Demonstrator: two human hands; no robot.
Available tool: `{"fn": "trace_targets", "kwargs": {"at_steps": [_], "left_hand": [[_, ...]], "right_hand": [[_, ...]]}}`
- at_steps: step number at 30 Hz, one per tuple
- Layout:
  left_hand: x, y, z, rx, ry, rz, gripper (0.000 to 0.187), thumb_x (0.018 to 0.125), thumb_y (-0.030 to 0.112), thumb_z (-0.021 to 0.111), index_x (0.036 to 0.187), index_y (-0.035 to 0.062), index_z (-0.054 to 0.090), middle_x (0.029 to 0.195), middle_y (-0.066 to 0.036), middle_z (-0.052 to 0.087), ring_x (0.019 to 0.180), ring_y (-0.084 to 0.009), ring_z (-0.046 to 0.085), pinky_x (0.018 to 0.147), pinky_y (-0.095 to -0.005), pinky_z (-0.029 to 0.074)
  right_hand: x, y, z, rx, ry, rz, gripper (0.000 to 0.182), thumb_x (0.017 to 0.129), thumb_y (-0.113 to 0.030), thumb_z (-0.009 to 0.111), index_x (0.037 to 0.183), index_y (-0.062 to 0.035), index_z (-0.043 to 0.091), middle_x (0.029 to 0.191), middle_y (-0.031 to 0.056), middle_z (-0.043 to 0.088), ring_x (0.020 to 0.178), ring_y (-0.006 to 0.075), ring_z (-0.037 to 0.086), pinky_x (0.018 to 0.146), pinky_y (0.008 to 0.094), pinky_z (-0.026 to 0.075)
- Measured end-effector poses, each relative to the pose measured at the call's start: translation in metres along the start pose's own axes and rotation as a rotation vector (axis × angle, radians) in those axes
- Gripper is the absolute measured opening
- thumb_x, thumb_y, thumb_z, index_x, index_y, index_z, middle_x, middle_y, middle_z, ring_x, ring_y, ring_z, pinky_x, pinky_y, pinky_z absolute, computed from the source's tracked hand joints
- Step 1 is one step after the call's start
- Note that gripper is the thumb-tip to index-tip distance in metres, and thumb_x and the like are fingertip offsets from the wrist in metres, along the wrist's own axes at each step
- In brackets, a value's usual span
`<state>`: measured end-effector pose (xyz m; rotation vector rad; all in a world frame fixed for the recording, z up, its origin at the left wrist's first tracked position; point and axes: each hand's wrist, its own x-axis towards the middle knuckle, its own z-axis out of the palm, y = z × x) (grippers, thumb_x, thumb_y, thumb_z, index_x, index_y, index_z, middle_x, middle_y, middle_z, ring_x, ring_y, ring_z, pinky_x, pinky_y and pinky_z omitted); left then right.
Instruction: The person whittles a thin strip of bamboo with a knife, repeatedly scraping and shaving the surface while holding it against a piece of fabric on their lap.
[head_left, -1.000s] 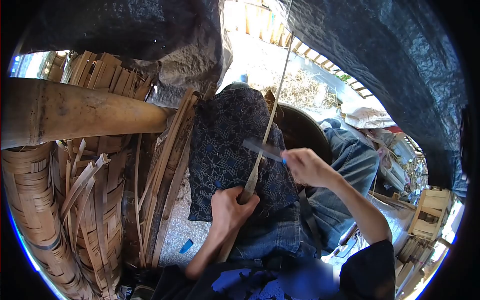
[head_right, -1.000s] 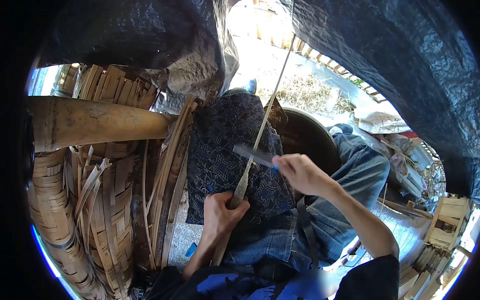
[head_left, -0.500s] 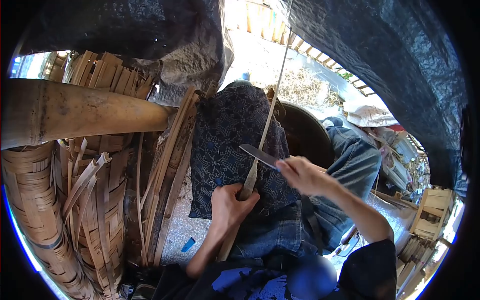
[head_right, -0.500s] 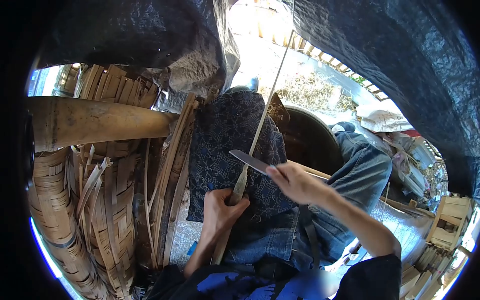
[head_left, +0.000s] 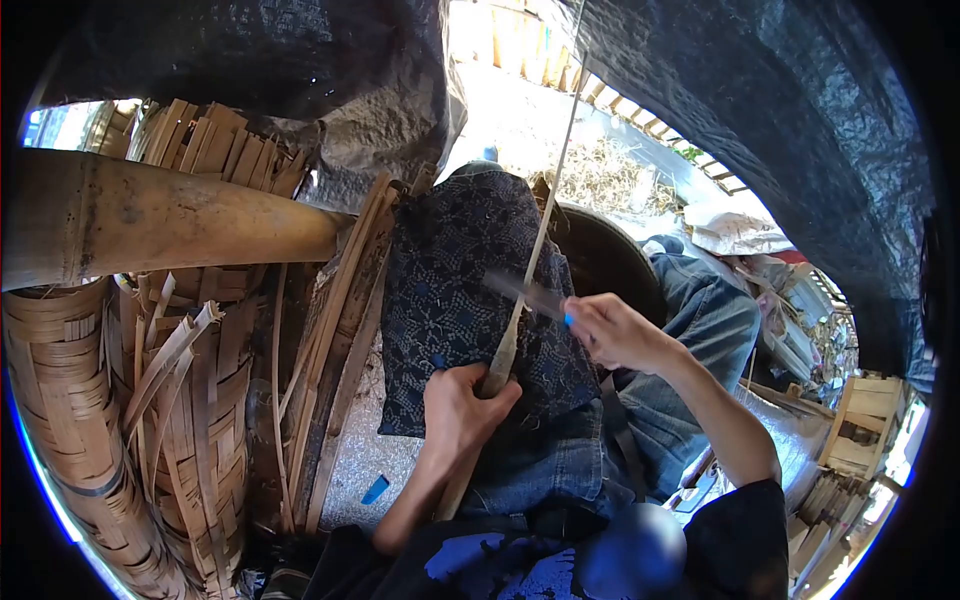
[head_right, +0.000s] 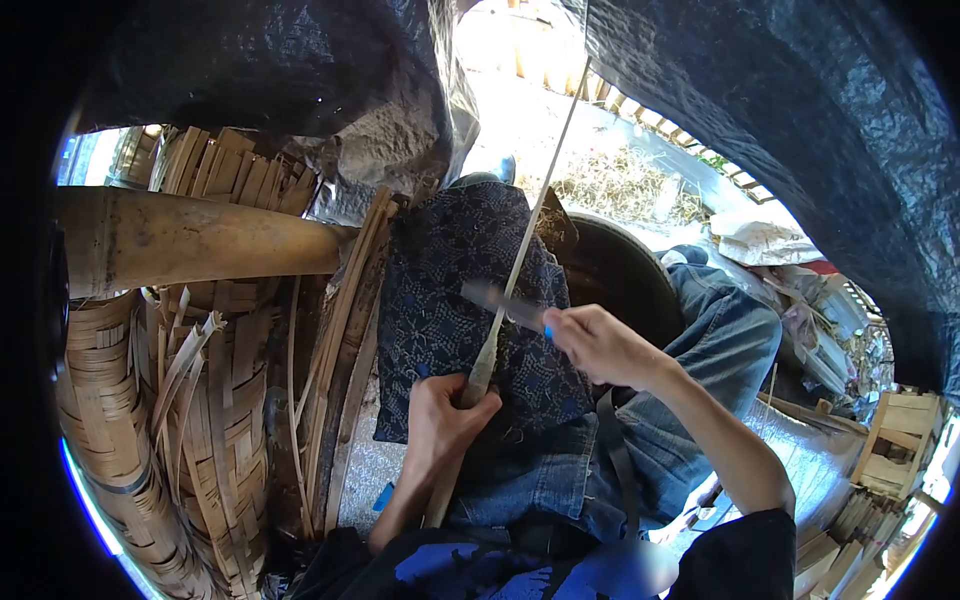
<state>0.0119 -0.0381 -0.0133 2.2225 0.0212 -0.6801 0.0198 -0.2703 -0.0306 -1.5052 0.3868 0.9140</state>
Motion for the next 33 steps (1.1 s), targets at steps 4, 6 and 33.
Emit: {"fn": "trace_targets", "kwargs": {"at_steps": [4, 6, 33], "left_hand": [[-0.003, -0.003, -0.002, 0.004, -0.011, 0.009, 0.03, 0.07, 0.02, 0.071, 0.062, -0.0065, 0.06, 0.046, -0.01, 0.051, 0.043, -0.0086, 0.047, 0.043, -0.0299, 0.037], [-0.002, -0.003, -0.002, 0.031, -0.021, 0.028, 0.029, 0.07, 0.02, 0.07, 0.063, -0.0064, 0.061, 0.046, -0.009, 0.052, 0.043, -0.0087, 0.047, 0.043, -0.0298, 0.037], [0.004, -0.006, -0.018, -0.203, -0.183, -0.146, 0.037, 0.08, 0.026, 0.069, 0.06, -0.0032, 0.059, 0.046, -0.001, 0.047, 0.044, -0.0068, 0.042, 0.042, -0.0276, 0.033]], "right_hand": [[0.011, 0.018, 0.013, -0.342, 0.223, -0.529, 0.04, 0.099, -0.032, 0.042, 0.08, 0.0014, 0.056, 0.057, 0.011, 0.049, 0.052, 0.0172, 0.048, 0.049, 0.0368, 0.039], [-0.007, 0.012, 0.019, -0.468, 0.083, -0.294, 0.038, 0.1, -0.03, 0.041, 0.082, 0.001, 0.056, 0.057, 0.0096, 0.048, 0.052, 0.0169, 0.048, 0.049, 0.0365, 0.039], [-0.001, 0.022, 0.028, -0.872, 0.263, -0.842, 0.028, 0.093, -0.029, 0.053, 0.089, -0.0024, 0.043, 0.065, 0.0116, 0.053, 0.049, 0.0276, 0.055, 0.043, 0.0393, 0.044]]}}
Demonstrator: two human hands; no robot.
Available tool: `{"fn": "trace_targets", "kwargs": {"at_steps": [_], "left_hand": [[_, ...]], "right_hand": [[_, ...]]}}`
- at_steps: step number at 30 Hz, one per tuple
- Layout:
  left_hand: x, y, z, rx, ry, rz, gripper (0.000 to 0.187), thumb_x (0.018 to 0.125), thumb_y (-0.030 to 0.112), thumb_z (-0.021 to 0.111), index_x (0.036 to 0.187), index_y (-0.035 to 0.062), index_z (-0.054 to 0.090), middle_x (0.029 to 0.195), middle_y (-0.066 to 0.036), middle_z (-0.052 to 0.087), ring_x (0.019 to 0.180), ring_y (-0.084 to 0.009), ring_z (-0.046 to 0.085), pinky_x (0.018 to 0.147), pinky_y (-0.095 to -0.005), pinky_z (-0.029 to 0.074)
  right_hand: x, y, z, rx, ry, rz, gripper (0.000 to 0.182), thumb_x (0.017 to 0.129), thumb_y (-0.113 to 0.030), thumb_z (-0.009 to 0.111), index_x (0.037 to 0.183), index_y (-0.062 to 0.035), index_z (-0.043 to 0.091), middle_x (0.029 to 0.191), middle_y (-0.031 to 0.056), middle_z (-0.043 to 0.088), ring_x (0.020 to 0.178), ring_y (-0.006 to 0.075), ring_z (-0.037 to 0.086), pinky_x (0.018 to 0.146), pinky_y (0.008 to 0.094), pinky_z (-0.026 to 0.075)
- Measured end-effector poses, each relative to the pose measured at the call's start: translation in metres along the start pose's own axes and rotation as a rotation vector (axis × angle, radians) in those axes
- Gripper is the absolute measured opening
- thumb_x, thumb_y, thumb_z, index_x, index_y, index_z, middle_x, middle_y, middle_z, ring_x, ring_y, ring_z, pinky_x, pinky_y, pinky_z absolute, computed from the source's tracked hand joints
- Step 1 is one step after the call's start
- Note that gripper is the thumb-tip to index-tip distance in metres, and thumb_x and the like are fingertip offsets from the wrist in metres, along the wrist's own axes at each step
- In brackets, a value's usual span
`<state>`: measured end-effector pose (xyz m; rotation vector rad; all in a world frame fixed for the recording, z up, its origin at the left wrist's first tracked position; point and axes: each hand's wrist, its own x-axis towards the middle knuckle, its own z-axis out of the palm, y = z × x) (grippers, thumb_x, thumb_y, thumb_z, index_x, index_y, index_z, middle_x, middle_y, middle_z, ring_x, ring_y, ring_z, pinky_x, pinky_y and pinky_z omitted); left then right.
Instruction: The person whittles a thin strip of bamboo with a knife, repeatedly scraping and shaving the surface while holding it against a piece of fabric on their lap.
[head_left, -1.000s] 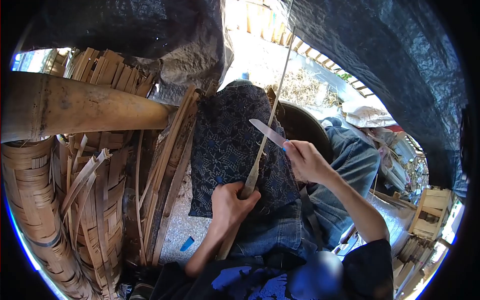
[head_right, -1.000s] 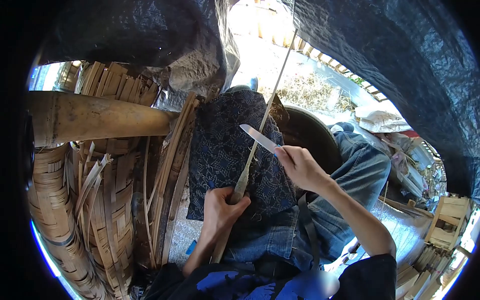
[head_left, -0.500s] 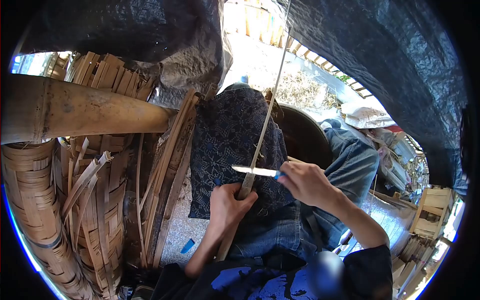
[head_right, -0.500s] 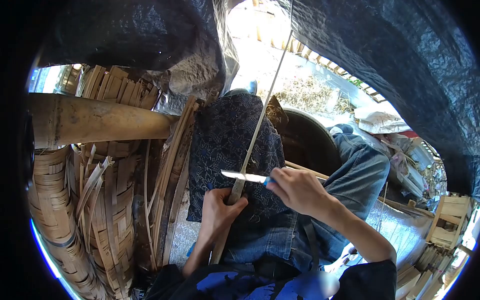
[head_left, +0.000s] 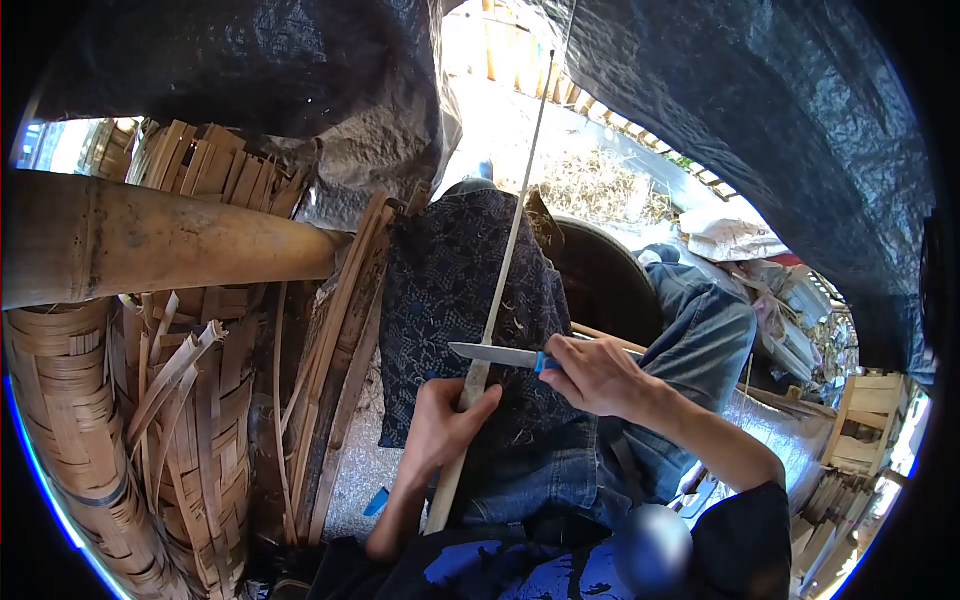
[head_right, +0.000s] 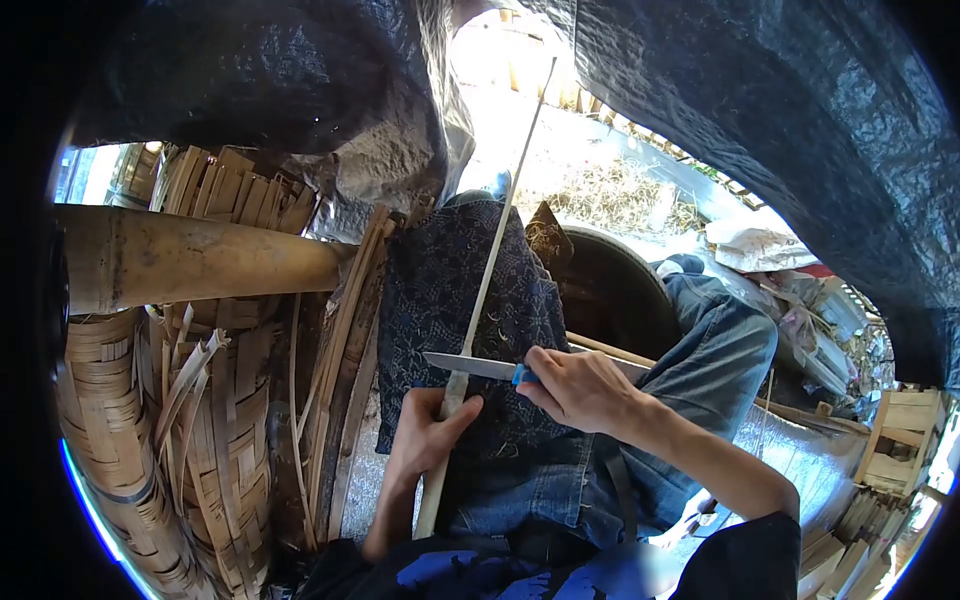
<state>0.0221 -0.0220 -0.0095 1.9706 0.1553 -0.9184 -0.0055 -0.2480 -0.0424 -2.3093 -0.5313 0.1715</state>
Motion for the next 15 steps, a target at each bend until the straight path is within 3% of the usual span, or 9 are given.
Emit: {"fn": "trace_targets", "kwargs": {"at_steps": [2, 4, 6, 8, 13, 15], "left_hand": [[-0.002, 0.001, -0.004, -0.004, -0.034, -0.007, 0.044, 0.086, 0.031, 0.066, 0.059, -0.0025, 0.057, 0.048, 0.003, 0.045, 0.048, -0.0035, 0.039, 0.042, -0.0252, 0.03], [-0.005, 0.0, -0.008, -0.064, -0.083, 0.018, 0.051, 0.091, 0.038, 0.058, 0.059, -0.0008, 0.055, 0.049, 0.003, 0.045, 0.047, -0.0045, 0.042, 0.041, -0.0254, 0.031], [-0.005, -0.005, -0.01, -0.124, -0.084, 0.021, 0.054, 0.093, 0.041, 0.053, 0.059, -0.0005, 0.053, 0.049, 0.002, 0.045, 0.046, -0.0051, 0.043, 0.041, -0.026, 0.032], [-0.006, -0.005, -0.009, -0.191, -0.098, 0.026, 0.056, 0.095, 0.043, 0.048, 0.059, -0.0002, 0.052, 0.05, 0.002, 0.045, 0.046, -0.0057, 0.043, 0.041, -0.0265, 0.033], [-0.019, 0.005, -0.006, 0.234, 0.069, 0.05, 0.057, 0.096, 0.039, 0.046, 0.06, -0.0038, 0.054, 0.046, -0.015, 0.047, 0.04, -0.0227, 0.048, 0.044, -0.0363, 0.038], [-0.015, -0.001, -0.001, 0.287, 0.088, 0.088, 0.056, 0.096, 0.038, 0.046, 0.06, -0.0042, 0.055, 0.047, -0.018, 0.047, 0.041, -0.0262, 0.049, 0.045, -0.038, 0.038]], "right_hand": [[0.001, 0.001, 0.003, 0.014, -0.042, 0.076, 0.027, 0.093, -0.027, 0.053, 0.088, -0.0026, 0.042, 0.064, 0.0105, 0.051, 0.053, 0.0286, 0.056, 0.045, 0.0404, 0.043], [0.007, 0.007, 0.007, 0.068, 0.105, 0.075, 0.027, 0.093, -0.026, 0.053, 0.087, -0.0024, 0.043, 0.064, 0.0108, 0.051, 0.052, 0.0289, 0.055, 0.045, 0.0403, 0.043], [0.015, 0.005, 0.008, 0.074, 0.118, 0.059, 0.027, 0.093, -0.027, 0.053, 0.087, -0.0019, 0.044, 0.063, 0.0114, 0.052, 0.049, 0.0297, 0.055, 0.044, 0.0398, 0.043], [0.022, 0.001, 0.004, -0.027, 0.017, 0.128, 0.029, 0.093, -0.029, 0.053, 0.086, -0.0016, 0.046, 0.06, 0.0113, 0.055, 0.047, 0.0293, 0.055, 0.044, 0.0396, 0.044], [0.018, -0.004, -0.002, -0.069, -0.045, 0.146, 0.035, 0.093, -0.035, 0.052, 0.08, -0.0027, 0.049, 0.05, 0.0099, 0.053, 0.042, 0.0273, 0.055, 0.04, 0.0383, 0.044], [0.011, -0.005, 0.002, -0.043, -0.172, 0.21, 0.038, 0.094, -0.036, 0.051, 0.075, -0.0025, 0.05, 0.046, 0.0097, 0.05, 0.039, 0.0271, 0.054, 0.038, 0.0376, 0.044]]}}
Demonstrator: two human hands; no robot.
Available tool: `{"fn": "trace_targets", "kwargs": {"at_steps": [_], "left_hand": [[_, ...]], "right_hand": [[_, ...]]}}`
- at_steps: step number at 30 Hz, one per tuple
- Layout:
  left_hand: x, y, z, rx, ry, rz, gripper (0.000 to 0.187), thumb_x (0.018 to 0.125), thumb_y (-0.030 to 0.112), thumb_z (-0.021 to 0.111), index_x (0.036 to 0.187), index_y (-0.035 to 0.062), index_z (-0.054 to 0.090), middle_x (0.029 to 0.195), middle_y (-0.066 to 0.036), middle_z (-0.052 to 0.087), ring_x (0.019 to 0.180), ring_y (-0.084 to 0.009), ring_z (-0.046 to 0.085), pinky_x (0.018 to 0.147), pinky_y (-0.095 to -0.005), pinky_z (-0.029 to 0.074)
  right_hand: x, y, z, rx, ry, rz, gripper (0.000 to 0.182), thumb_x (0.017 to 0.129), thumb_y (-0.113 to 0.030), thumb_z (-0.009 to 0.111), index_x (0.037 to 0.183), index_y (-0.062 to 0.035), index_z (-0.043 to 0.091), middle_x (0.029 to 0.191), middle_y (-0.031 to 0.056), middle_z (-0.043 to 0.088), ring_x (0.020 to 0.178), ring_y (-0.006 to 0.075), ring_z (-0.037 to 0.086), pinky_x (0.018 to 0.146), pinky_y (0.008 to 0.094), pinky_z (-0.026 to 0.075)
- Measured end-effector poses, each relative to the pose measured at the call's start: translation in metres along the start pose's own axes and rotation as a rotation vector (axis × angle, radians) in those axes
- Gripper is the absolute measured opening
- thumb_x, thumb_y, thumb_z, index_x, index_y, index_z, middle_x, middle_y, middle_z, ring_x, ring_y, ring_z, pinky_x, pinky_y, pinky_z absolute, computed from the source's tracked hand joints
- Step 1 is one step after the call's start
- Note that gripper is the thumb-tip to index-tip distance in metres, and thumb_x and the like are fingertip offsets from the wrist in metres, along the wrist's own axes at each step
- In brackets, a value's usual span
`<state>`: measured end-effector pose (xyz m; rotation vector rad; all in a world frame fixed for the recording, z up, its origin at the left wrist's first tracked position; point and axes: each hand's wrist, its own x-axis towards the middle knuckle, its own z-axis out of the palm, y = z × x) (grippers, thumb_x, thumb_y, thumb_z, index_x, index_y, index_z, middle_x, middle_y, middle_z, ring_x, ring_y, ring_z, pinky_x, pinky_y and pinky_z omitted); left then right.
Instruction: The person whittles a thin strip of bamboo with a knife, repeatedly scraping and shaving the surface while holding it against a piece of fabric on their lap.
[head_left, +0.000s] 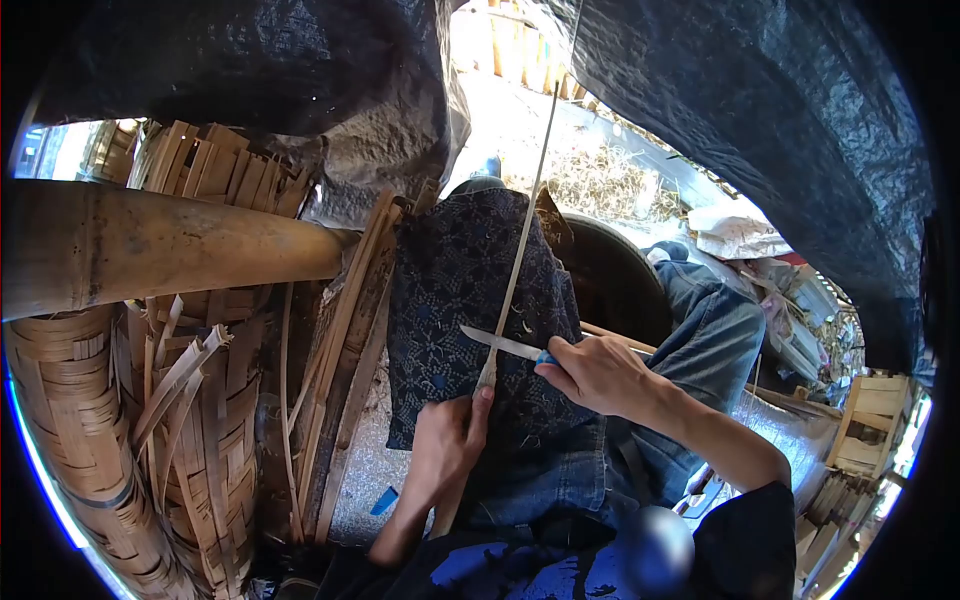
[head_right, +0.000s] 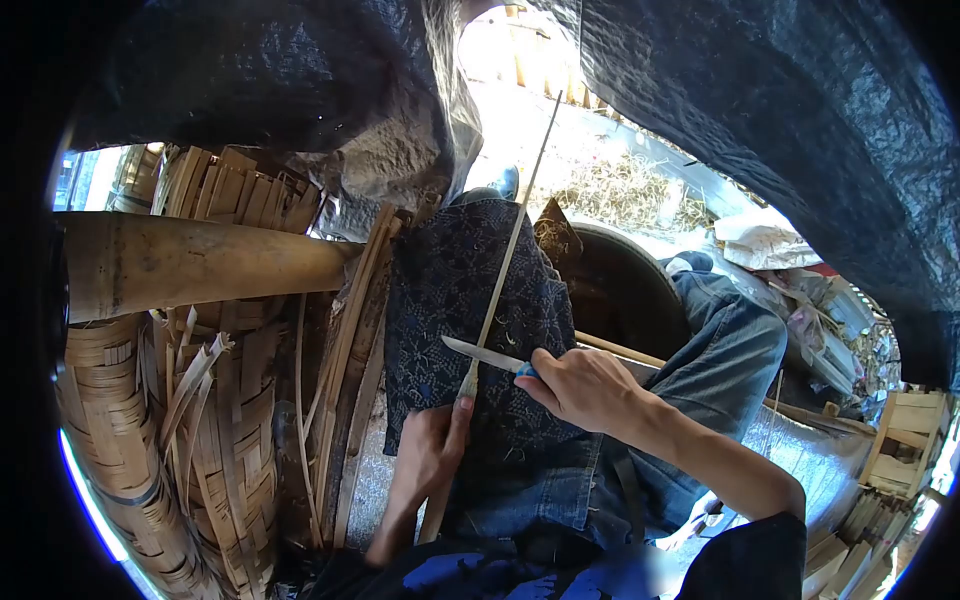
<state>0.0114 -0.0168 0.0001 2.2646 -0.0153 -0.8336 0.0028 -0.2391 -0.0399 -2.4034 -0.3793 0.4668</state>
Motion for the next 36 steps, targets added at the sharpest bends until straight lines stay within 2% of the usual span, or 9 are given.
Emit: {"fn": "trace_targets", "kwargs": {"at_steps": [2, 5, 7, 10, 13, 25, 27, 32, 36], "left_hand": [[0.002, -0.002, 0.002, 0.053, 0.019, 0.038, 0.055, 0.096, 0.037, 0.046, 0.061, -0.0047, 0.055, 0.048, -0.02, 0.047, 0.042, -0.0297, 0.05, 0.046, -0.0396, 0.039], [0.005, -0.004, -0.003, -0.015, -0.021, -0.014, 0.059, 0.096, 0.041, 0.045, 0.059, -0.004, 0.054, 0.046, -0.016, 0.047, 0.042, -0.0245, 0.051, 0.045, -0.0382, 0.039], [0.008, -0.009, -0.006, -0.243, -0.146, -0.161, 0.062, 0.096, 0.046, 0.042, 0.056, -0.0004, 0.052, 0.046, -0.008, 0.045, 0.041, -0.017, 0.049, 0.043, -0.0331, 0.038], [0.009, -0.008, -0.012, -0.396, -0.2, -0.209, 0.062, 0.097, 0.049, 0.039, 0.054, 0.0047, 0.047, 0.048, 0.0, 0.041, 0.042, -0.01, 0.045, 0.042, -0.0266, 0.037], [0.008, -0.01, -0.013, -0.482, -0.242, -0.25, 0.061, 0.097, 0.05, 0.038, 0.054, 0.0072, 0.045, 0.048, 0.002, 0.04, 0.04, -0.0082, 0.042, 0.041, -0.0238, 0.035], [-0.01, -0.004, -0.013, -0.337, -0.127, -0.203, 0.061, 0.097, 0.045, 0.04, 0.055, 0.0019, 0.048, 0.046, -0.001, 0.041, 0.042, -0.0093, 0.042, 0.042, -0.0284, 0.033], [-0.018, -0.001, -0.016, -0.286, -0.13, -0.204, 0.06, 0.098, 0.043, 0.04, 0.055, 0.0011, 0.048, 0.046, -0.002, 0.041, 0.043, -0.0093, 0.041, 0.042, -0.029, 0.033], [-0.032, -0.001, -0.021, -0.272, -0.122, -0.178, 0.059, 0.097, 0.04, 0.042, 0.055, 0.0001, 0.049, 0.046, -0.002, 0.041, 0.044, -0.009, 0.039, 0.043, -0.0301, 0.031], [-0.05, 0.0, -0.028, -0.293, -0.161, -0.302, 0.057, 0.097, 0.039, 0.043, 0.056, 0.0002, 0.049, 0.048, -0.001, 0.042, 0.048, -0.0075, 0.037, 0.045, -0.0286, 0.03]], "right_hand": [[0.0, -0.001, 0.001, -0.005, 0.005, 0.021, 0.039, 0.094, -0.036, 0.051, 0.074, -0.0024, 0.05, 0.044, 0.01, 0.049, 0.038, 0.0272, 0.054, 0.037, 0.0379, 0.043], [0.005, -0.003, 0.007, -0.019, 0.026, 0.037, 0.041, 0.094, -0.036, 0.051, 0.07, -0.0021, 0.05, 0.043, 0.0109, 0.048, 0.038, 0.0276, 0.054, 0.037, 0.0383, 0.043], [0.01, -0.003, 0.008, -0.031, 0.048, 0.038, 0.043, 0.094, -0.036, 0.052, 0.068, -0.0021, 0.051, 0.043, 0.0115, 0.049, 0.038, 0.0279, 0.055, 0.037, 0.0384, 0.043], [0.016, -0.001, 0.007, 0.077, 0.056, 0.018, 0.043, 0.093, -0.036, 0.052, 0.067, -0.0021, 0.051, 0.043, 0.0131, 0.05, 0.038, 0.0289, 0.055, 0.037, 0.0388, 0.044], [0.024, 0.0, 0.007, 0.048, 0.059, 0.006, 0.043, 0.093, -0.035, 0.052, 0.066, -0.0019, 0.052, 0.044, 0.0138, 0.051, 0.038, 0.0296, 0.056, 0.038, 0.039, 0.044], [0.031, 0.004, 0.01, -0.007, 0.056, 0.055, 0.043, 0.094, -0.036, 0.051, 0.068, -0.0015, 0.052, 0.044, 0.0134, 0.051, 0.04, 0.0314, 0.057, 0.039, 0.04, 0.046], [0.035, 0.011, 0.011, -0.034, 0.156, 0.108, 0.043, 0.094, -0.037, 0.05, 0.069, -0.0018, 0.051, 0.045, 0.0132, 0.051, 0.042, 0.0317, 0.058, 0.039, 0.0405, 0.047], [0.044, 0.022, 0.01, 0.011, 0.174, 0.104, 0.043, 0.096, -0.035, 0.048, 0.068, -0.0017, 0.051, 0.047, 0.0143, 0.053, 0.043, 0.0315, 0.058, 0.039, 0.0412, 0.047], [0.064, 0.055, 0.011, -0.017, 0.21, 0.09, 0.043, 0.097, -0.032, 0.045, 0.068, -0.0012, 0.051, 0.05, 0.0153, 0.055, 0.043, 0.0308, 0.058, 0.041, 0.0403, 0.049]]}}
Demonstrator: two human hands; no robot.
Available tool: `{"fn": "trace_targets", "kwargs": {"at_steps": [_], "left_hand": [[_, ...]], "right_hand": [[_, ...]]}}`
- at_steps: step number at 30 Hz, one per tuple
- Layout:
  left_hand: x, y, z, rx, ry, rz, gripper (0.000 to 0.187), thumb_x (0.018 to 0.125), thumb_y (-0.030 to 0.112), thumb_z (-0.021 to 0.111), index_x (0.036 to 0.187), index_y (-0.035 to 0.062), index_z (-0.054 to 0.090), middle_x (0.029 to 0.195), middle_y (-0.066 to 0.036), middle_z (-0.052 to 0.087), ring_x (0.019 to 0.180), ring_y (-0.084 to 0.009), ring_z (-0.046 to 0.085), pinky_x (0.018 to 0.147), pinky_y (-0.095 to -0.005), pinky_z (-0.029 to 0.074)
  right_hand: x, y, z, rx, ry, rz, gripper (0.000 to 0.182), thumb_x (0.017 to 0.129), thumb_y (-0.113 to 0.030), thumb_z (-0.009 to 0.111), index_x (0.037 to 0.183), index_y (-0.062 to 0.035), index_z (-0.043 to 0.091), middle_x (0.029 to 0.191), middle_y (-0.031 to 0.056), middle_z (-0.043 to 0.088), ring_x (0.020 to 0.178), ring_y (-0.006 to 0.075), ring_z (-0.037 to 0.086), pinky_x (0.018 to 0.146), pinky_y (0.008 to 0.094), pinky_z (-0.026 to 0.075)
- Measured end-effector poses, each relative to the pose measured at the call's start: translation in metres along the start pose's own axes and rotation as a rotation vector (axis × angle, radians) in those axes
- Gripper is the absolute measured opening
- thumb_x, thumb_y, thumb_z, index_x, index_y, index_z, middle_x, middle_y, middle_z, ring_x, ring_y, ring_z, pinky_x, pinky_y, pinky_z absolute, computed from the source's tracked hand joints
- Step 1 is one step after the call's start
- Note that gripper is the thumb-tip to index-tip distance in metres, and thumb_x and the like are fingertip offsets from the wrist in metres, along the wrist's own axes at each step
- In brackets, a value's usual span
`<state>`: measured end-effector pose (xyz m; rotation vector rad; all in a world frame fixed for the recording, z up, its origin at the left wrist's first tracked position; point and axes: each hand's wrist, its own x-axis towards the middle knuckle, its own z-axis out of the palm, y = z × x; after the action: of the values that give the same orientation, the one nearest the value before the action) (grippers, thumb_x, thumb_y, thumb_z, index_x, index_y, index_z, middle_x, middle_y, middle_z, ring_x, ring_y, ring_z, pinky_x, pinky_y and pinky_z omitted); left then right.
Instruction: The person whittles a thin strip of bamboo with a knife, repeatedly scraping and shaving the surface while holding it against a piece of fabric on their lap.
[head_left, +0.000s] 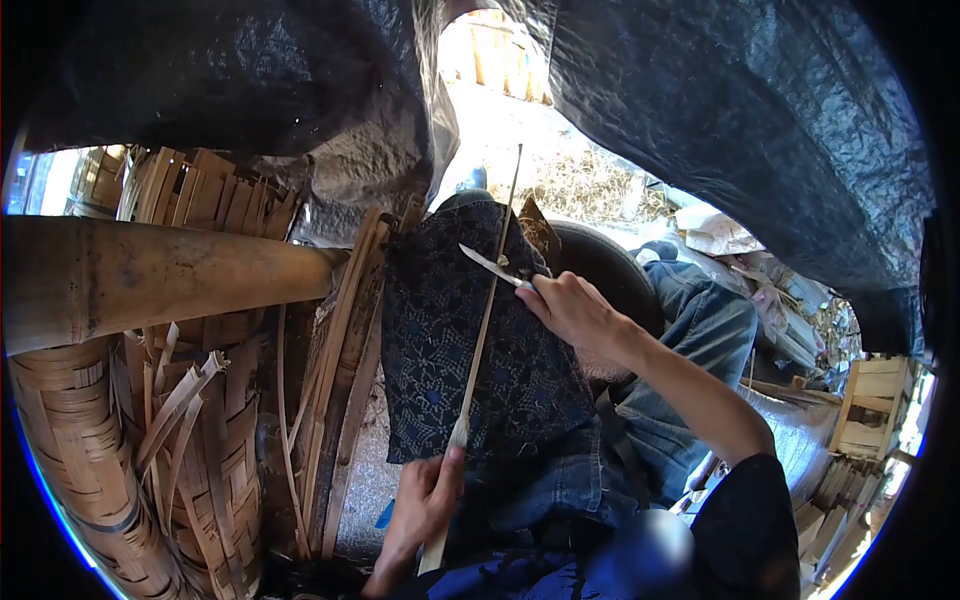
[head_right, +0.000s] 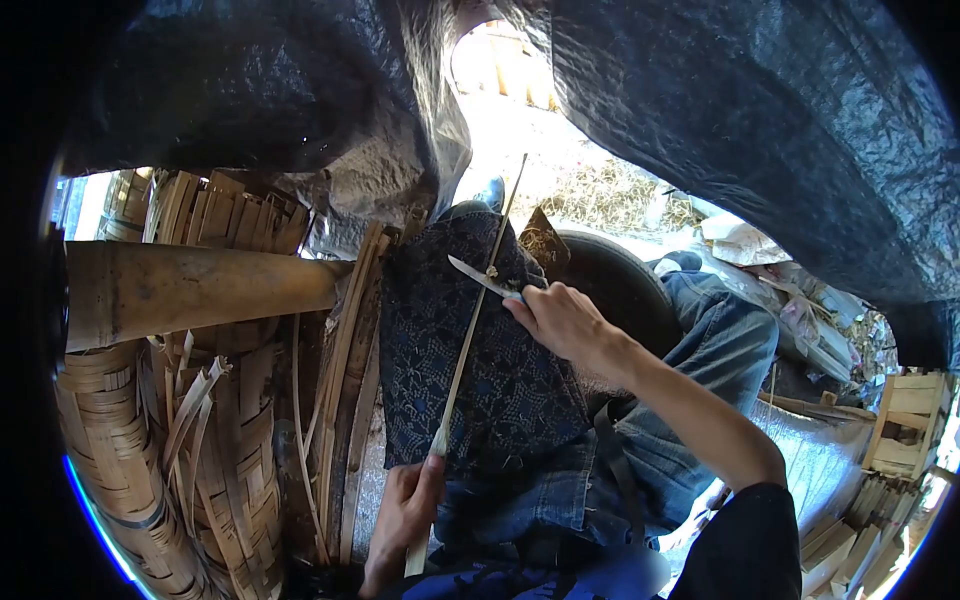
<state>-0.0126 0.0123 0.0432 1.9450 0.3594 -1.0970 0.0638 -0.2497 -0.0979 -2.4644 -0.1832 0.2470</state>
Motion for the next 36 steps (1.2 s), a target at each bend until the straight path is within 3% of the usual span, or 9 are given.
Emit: {"fn": "trace_targets", "kwargs": {"at_steps": [3, 6, 7, 9, 11, 12, 14, 21, 36], "left_hand": [[-0.011, -0.006, -0.002, 0.003, -0.012, -0.037, 0.055, 0.097, 0.038, 0.044, 0.057, 0.0005, 0.049, 0.05, 0.0, 0.042, 0.05, -0.0068, 0.037, 0.047, -0.0278, 0.03], [-0.011, -0.015, 0.001, -0.026, -0.023, -0.056, 0.056, 0.097, 0.039, 0.044, 0.057, 0.0, 0.05, 0.05, -0.001, 0.042, 0.05, -0.0073, 0.038, 0.048, -0.028, 0.03], [-0.007, -0.018, 0.0, -0.048, -0.023, -0.058, 0.056, 0.097, 0.039, 0.044, 0.057, -0.0009, 0.049, 0.049, -0.002, 0.043, 0.05, -0.0078, 0.038, 0.047, -0.0285, 0.031], [0.003, -0.018, 0.001, 0.04, 0.034, -0.006, 0.055, 0.096, 0.037, 0.047, 0.057, -0.0014, 0.051, 0.047, -0.006, 0.045, 0.046, -0.0127, 0.042, 0.046, -0.0312, 0.033], [0.012, -0.011, 0.008, 0.107, 0.092, 0.042, 0.053, 0.095, 0.035, 0.049, 0.057, -0.0019, 0.052, 0.045, -0.01, 0.047, 0.041, -0.0175, 0.046, 0.045, -0.0339, 0.036], [0.017, -0.005, 0.012, 0.303, 0.195, 0.179, 0.049, 0.093, 0.033, 0.052, 0.058, -0.0015, 0.055, 0.046, -0.014, 0.049, 0.042, -0.0253, 0.05, 0.045, -0.0377, 0.039], [0.026, 0.001, 0.02, 0.531, 0.332, 0.323, 0.04, 0.088, 0.027, 0.059, 0.057, 0.002, 0.058, 0.05, -0.021, 0.052, 0.048, -0.0406, 0.055, 0.047, -0.0464, 0.044], [0.03, -0.003, 0.032, 0.788, 0.387, 0.416, 0.039, 0.089, 0.03, 0.058, 0.058, 0.0054, 0.054, 0.05, -0.019, 0.055, 0.045, -0.0375, 0.057, 0.043, -0.0446, 0.045], [0.027, -0.007, 0.055, 0.957, 0.459, 0.466, 0.032, 0.091, 0.028, 0.054, 0.067, 0.0065, 0.053, 0.053, -0.017, 0.058, 0.044, -0.0341, 0.058, 0.042, -0.0424, 0.046]], "right_hand": [[0.033, 0.036, -0.006, -0.049, -0.185, 0.211, 0.041, 0.098, -0.029, 0.043, 0.072, 0.0005, 0.053, 0.055, 0.0173, 0.058, 0.048, 0.0311, 0.06, 0.044, 0.0389, 0.051], [0.072, 0.149, 0.003, -0.164, 0.084, 0.352, 0.044, 0.099, -0.034, 0.036, 0.087, 0.0025, 0.058, 0.07, 0.022, 0.062, 0.06, 0.0345, 0.063, 0.054, 0.043, 0.053], [0.081, 0.149, -0.012, -0.14, 0.186, 0.531, 0.047, 0.1, -0.036, 0.033, 0.091, 0.0032, 0.058, 0.074, 0.0234, 0.063, 0.066, 0.0359, 0.064, 0.06, 0.0455, 0.053], [0.081, 0.131, -0.027, -0.119, 0.44, 0.438, 0.053, 0.1, -0.04, 0.028, 0.096, 0.0041, 0.058, 0.083, 0.0258, 0.064, 0.077, 0.0389, 0.064, 0.071, 0.0509, 0.049], [0.06, 0.065, -0.054, 0.221, 0.183, 0.481, 0.055, 0.099, -0.042, 0.03, 0.103, 0.0058, 0.057, 0.081, 0.0283, 0.062, 0.081, 0.0425, 0.062, 0.075, 0.0505, 0.046], [0.045, 0.065, -0.035, 0.15, 0.225, 0.312, 0.057, 0.1, -0.042, 0.027, 0.108, 0.0061, 0.056, 0.066, 0.0191, 0.06, 0.062, 0.0307, 0.062, 0.057, 0.0424, 0.049], [0.007, 0.003, -0.06, 0.264, -0.133, 0.238, 0.049, 0.102, -0.035, 0.024, 0.091, 0.0017, 0.054, 0.051, 0.0007, 0.047, 0.035, 0.0044, 0.041, 0.026, 0.0198, 0.027], [-0.084, -0.072, -0.022, 0.136, -0.071, -0.086, 0.037, 0.094, -0.033, 0.05, 0.074, -0.0013, 0.051, 0.049, 0.0138, 0.055, 0.041, 0.0281, 0.058, 0.036, 0.0395, 0.044], [-0.08, -0.076, -0.024, -0.001, -0.115, 0.045, 0.048, 0.096, -0.038, 0.045, 0.066, -0.0018, 0.055, 0.047, 0.014, 0.056, 0.044, 0.0284, 0.061, 0.039, 0.0383, 0.05]]}}
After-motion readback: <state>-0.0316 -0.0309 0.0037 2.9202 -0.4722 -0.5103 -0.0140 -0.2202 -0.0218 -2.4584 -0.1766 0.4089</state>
